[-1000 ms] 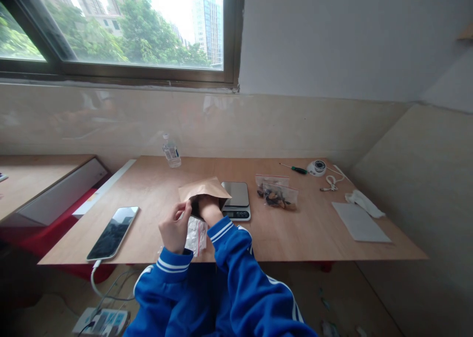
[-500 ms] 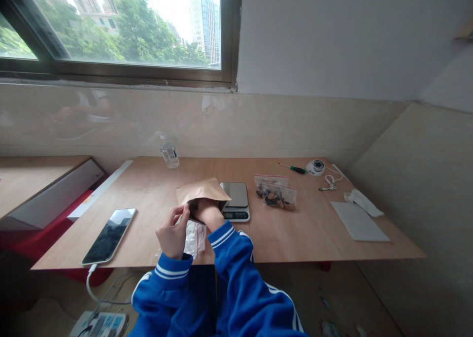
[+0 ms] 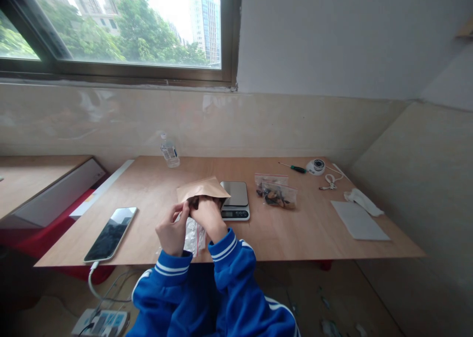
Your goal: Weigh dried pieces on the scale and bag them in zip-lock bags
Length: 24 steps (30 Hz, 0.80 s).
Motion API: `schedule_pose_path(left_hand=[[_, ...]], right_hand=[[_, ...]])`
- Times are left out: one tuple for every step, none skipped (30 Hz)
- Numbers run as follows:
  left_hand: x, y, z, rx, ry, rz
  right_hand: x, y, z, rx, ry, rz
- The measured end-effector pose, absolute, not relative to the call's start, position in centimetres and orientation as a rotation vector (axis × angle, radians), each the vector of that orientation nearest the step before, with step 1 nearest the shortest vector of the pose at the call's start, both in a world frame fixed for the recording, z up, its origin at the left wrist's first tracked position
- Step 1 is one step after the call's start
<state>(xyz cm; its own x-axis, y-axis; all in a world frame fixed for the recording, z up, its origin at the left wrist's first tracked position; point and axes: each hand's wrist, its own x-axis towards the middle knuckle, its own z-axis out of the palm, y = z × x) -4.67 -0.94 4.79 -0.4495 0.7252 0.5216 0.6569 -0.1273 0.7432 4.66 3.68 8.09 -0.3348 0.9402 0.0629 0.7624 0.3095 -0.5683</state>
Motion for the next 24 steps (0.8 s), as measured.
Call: schedule_pose_path(left_hand=[[-4.7, -0.9, 4.8, 1.607, 2.033, 1.652], [-4.6, -1.0, 4.9, 1.602, 2.036, 1.647], [-4.6, -1.0, 4.9, 1.596, 2.041, 1.643], [-4.6, -1.0, 4.9, 1.593, 2.044, 1.639], [-4.6, -1.0, 4.9, 1.592, 2.046, 1.638], [-4.5, -1.0, 5.0, 1.593, 2.049, 1.639], [-4.5, -0.9, 5.0, 1.599, 2.051, 1.638], [-4.5, -0.9, 5.1, 1.605, 2.057, 1.637], [-4.5, -0.8, 5.3, 1.61, 2.066, 1.635], [-4.5, -0.7, 5.4, 1.614, 2.077, 1.632], [-4.4, -0.5, 5.6, 1.618, 2.088, 1.627], [-4.4, -0.4, 5.8, 1.621, 2.097, 1.62], [-4.4, -0.2, 6.0, 1.625, 2.102, 1.613], [-4.4, 0.0, 6.2, 1.628, 2.107, 1.608], [-4.5, 0.3, 6.4, 1.63, 2.111, 1.6], [-4.5, 0.4, 6.6, 1.627, 2.117, 1.596], [-4.5, 0.6, 6.8, 1.62, 2.123, 1.591], [-4.5, 0.8, 7.0, 1.61, 2.128, 1.585], [-4.5, 0.9, 7.3, 1.6, 2.134, 1.573], [-4.5, 1.0, 7.5, 1.589, 2.144, 1.554], [-4.6, 1.1, 7.8, 1.58, 2.158, 1.529], [-4.7, 1.2, 8.0, 1.573, 2.174, 1.502], [-4.8, 1.4, 8.3, 1.567, 2.191, 1.477], [-5.0, 1.6, 8.5, 1.567, 2.205, 1.458]], right_hand=[[4.5, 3.5, 8.0, -1.55, -2.154, 0.598], [4.5, 3.2, 8.0, -1.584, -2.108, 0.568], [4.4, 3.0, 8.1, -1.615, -2.069, 0.551], [4.4, 2.7, 8.3, -1.64, -2.048, 0.554], [4.5, 2.5, 8.6, -1.666, -2.043, 0.574], [4.6, 2.3, 9.0, -1.696, -2.048, 0.593], [4.7, 2.1, 9.5, -1.733, -2.054, 0.592], [4.8, 2.0, 9.9, -1.77, -2.058, 0.562], [4.9, 1.9, 10.3, -1.799, -2.064, 0.507], [4.9, 1.9, 10.6, -1.818, -2.072, 0.436], [4.9, 1.8, 10.9, -1.823, -2.087, 0.364], [4.9, 1.9, 11.0, -1.823, -2.109, 0.306], [5.0, 1.9, 11.2, -1.824, -2.134, 0.268], [5.0, 1.9, 11.2, -1.825, -2.156, 0.245], [5.1, 2.0, 11.3, -1.826, -2.168, 0.228], [5.1, 2.0, 11.3, -1.82, -2.172, 0.21], [5.2, 2.1, 11.3, -1.806, -2.169, 0.188], [5.2, 2.1, 11.4, -1.791, -2.162, 0.159], [5.2, 2.1, 11.6, -1.778, -2.16, 0.123], [5.2, 2.1, 11.8, -1.771, -2.162, 0.083], [5.2, 2.0, 12.1, -1.768, -2.172, 0.047], [5.2, 1.9, 12.6, -1.771, -2.184, 0.016], [5.4, 1.7, 13.0, -1.77, -2.197, -0.006], [5.7, 1.4, 13.6, -1.758, -2.211, -0.013]])
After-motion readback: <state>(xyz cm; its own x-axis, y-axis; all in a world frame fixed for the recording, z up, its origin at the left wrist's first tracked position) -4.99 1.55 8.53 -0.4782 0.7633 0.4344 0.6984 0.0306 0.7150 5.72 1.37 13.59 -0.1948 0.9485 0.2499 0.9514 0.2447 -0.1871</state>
